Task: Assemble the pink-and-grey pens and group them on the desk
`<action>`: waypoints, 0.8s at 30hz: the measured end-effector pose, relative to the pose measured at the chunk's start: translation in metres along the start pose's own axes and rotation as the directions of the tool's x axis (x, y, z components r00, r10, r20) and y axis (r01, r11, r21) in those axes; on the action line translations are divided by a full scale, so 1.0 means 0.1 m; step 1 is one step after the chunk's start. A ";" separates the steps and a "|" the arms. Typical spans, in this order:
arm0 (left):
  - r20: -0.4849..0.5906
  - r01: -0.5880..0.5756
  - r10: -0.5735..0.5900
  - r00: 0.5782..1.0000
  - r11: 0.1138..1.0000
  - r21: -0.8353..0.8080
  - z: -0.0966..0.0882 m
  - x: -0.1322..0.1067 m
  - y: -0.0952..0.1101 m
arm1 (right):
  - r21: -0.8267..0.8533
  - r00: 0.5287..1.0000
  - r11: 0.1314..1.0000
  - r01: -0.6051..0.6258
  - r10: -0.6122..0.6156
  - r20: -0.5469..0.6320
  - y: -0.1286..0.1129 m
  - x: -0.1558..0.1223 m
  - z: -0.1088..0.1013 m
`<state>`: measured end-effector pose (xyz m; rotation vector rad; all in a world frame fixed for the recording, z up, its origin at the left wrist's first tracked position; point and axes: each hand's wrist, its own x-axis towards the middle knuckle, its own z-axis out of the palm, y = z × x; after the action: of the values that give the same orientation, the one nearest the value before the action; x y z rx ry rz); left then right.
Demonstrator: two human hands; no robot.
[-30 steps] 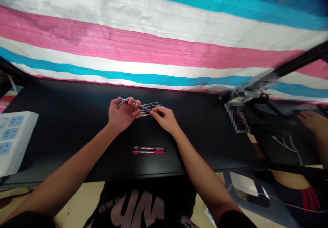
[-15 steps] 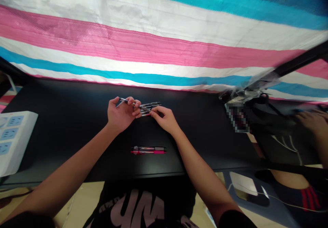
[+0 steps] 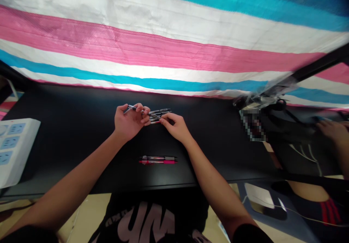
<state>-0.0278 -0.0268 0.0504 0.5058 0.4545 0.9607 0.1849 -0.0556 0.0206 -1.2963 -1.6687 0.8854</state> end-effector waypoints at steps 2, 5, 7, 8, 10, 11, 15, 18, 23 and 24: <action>0.007 0.001 -0.001 1.000 1.000 -0.017 0.00 0.00 0.00 | -0.001 1.000 1.000 0.001 -0.001 -0.003 0.00 0.00 0.00; 0.009 -0.002 0.002 1.000 0.999 -0.037 0.00 0.01 0.00 | -0.006 1.000 1.000 -0.001 0.001 -0.001 0.00 0.00 0.00; 0.012 0.000 0.000 1.000 0.999 -0.047 0.00 0.01 0.00 | -0.005 1.000 1.000 0.000 0.000 0.001 0.00 0.00 0.01; 0.012 0.002 -0.002 1.000 0.999 -0.049 -0.01 0.01 0.00 | -0.003 1.000 1.000 0.000 0.000 0.001 0.00 0.00 0.01; 0.007 0.009 -0.009 1.000 0.999 -0.047 -0.01 0.01 0.01 | -0.003 1.000 1.000 0.004 -0.004 0.002 0.00 0.00 0.01; 0.003 0.012 -0.012 1.000 0.999 -0.043 -0.01 0.01 0.01 | -0.006 1.000 1.000 0.006 -0.006 0.003 0.00 0.00 0.01; -0.013 0.011 -0.012 1.000 0.999 -0.037 0.00 0.02 0.02 | -0.019 1.000 1.000 0.011 -0.011 0.002 0.00 0.00 0.00; -0.007 0.003 -0.004 1.000 0.999 -0.036 0.00 0.02 0.01 | -0.018 1.000 1.000 0.009 -0.009 0.005 -0.01 -0.01 0.00; 0.000 0.005 -0.005 1.000 1.000 -0.015 -0.01 0.02 0.01 | -0.014 1.000 1.000 0.020 -0.020 0.005 0.00 -0.01 0.01; -0.004 0.005 -0.005 1.000 1.000 -0.013 -0.01 0.02 0.02 | -0.015 1.000 1.000 0.021 -0.021 0.004 0.00 -0.01 0.01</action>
<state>-0.0283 -0.0240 0.0502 0.4908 0.4529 0.9595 0.1844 -0.0562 0.0202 -1.2851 -1.6922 0.8653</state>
